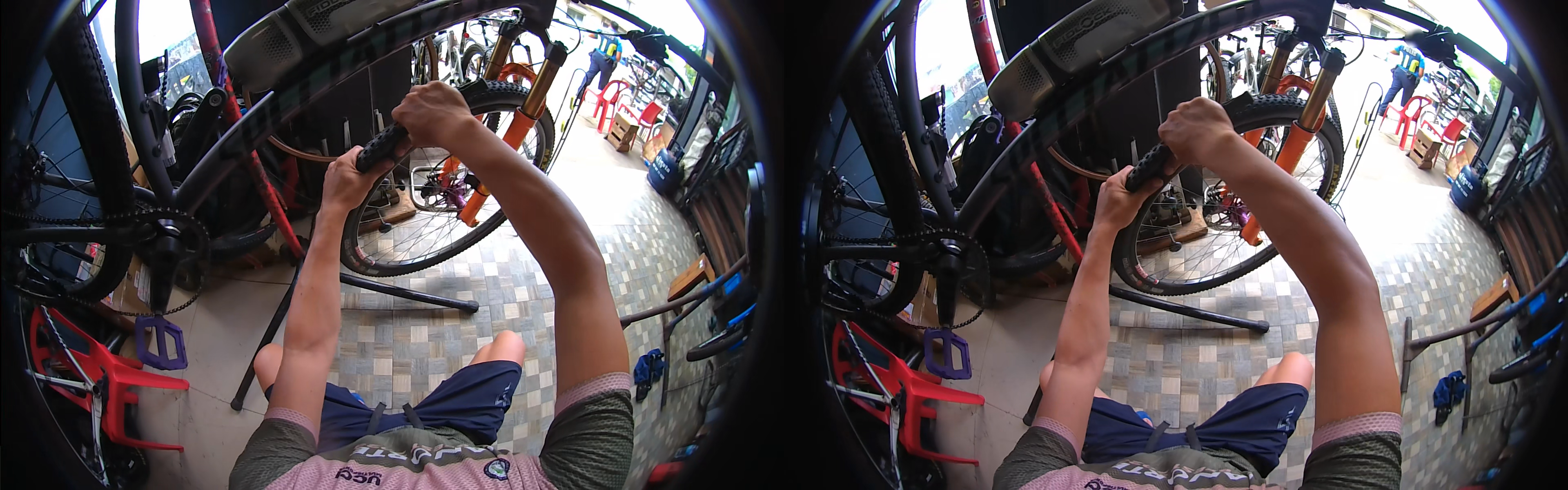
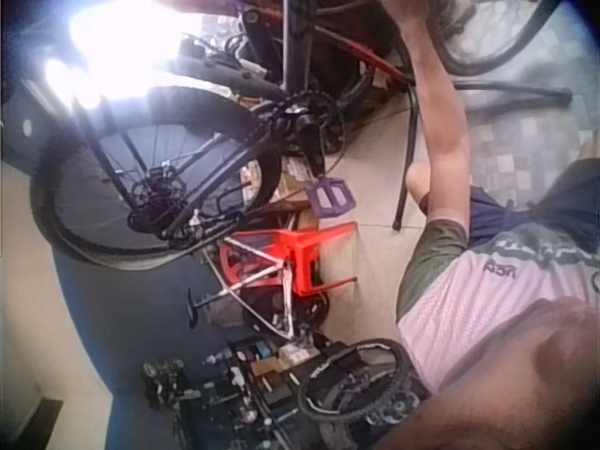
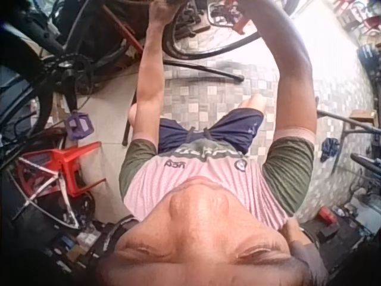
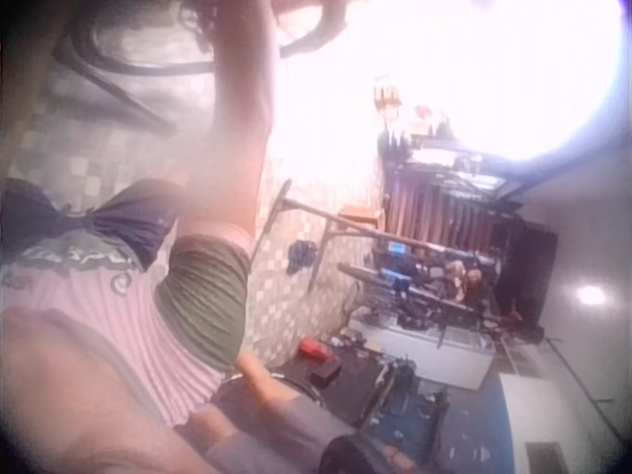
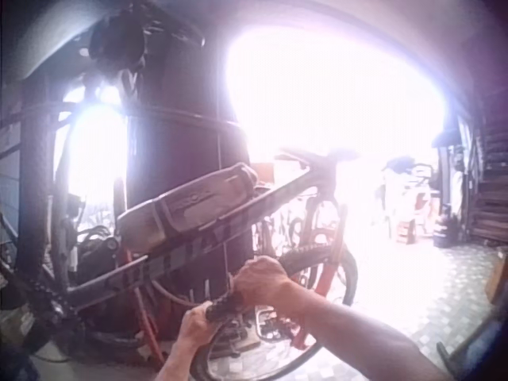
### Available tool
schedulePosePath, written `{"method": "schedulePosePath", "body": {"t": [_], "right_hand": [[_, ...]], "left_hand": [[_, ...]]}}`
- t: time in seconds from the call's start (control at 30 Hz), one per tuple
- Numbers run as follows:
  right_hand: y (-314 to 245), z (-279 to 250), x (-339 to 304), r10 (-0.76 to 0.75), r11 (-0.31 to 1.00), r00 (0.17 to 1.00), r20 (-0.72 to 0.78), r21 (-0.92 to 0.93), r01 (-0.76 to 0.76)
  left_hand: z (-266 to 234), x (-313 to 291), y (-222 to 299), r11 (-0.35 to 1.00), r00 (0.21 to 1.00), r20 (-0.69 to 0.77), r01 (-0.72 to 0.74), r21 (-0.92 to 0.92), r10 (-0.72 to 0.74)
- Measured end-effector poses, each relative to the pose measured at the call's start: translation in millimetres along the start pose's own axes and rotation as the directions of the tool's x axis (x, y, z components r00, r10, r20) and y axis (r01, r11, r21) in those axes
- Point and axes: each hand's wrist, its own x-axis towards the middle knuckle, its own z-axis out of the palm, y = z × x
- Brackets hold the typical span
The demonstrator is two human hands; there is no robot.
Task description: The person removes the tire from the bicycle wheel, inspects the inner tube, and reassembles the tire onto the wheel. The person uses tire levers to pry the tire off and on, and handles the inner tube and wheel rim.
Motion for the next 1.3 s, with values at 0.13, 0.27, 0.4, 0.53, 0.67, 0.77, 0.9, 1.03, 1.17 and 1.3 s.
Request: {"method": "schedulePosePath", "body": {"t": [0.13,0.27,0.4,0.53,0.67,0.77,0.9,1.03,1.17,1.3], "right_hand": [[26.0,-0.8,-14.9,0.091,0.987,0.996,0.003,0.129,-0.091],[36.4,-10.5,-24.5,0.128,0.99,0.992,0.012,0.059,-0.128],[-17.9,-13.1,-21.0,-0.118,0.993,0.991,-0.064,0.0,0.118],[-22.8,-15.1,-12.5,-0.181,0.981,0.979,0.095,-0.06,0.187],[-16.7,-25.9,-12.1,-0.158,0.984,0.981,0.115,-0.06,0.166],[-18.5,-21.5,-8.8,-0.135,0.988,0.983,0.125,-0.058,0.143],[-19.9,-18.4,-6.1,-0.097,0.994,0.99,0.101,-0.038,0.101],[-23.1,-18.6,-3.7,-0.086,0.995,0.993,0.083,-0.035,0.089],[-26.0,-14.5,-4.2,-0.025,0.999,0.995,0.095,-0.036,0.029],[-8.8,-13.9,-20.8,0.013,0.998,0.997,0.072,0.058,-0.018]], "left_hand": [[1.1,-25.4,-8.5,0.943,0.939,-0.127,-0.328,-0.044,0.321],[6.4,-72.7,-48.2,0.973,0.97,-0.131,-0.218,-0.079,0.206],[23.1,-67.5,-30.3,0.986,0.955,-0.251,-0.167,-0.006,0.161],[19.4,-52.3,-4.4,0.99,0.961,-0.241,-0.138,0.002,0.135],[17.3,-45.8,3.4,0.989,0.958,-0.245,-0.148,0.012,0.147],[16.7,-41.4,6.9,0.988,0.959,-0.242,-0.154,-0.014,0.147],[16.0,-38.2,5.0,0.992,0.97,-0.223,-0.114,-0.047,0.1],[15.8,-35.9,1.6,0.995,0.972,-0.22,-0.094,-0.031,0.085],[14.4,-31.9,12.5,1.0,0.98,-0.196,0.022,0.011,-0.019],[11.5,-43.7,20.6,0.999,0.993,-0.119,-0.025,-0.032,0.021]]}}
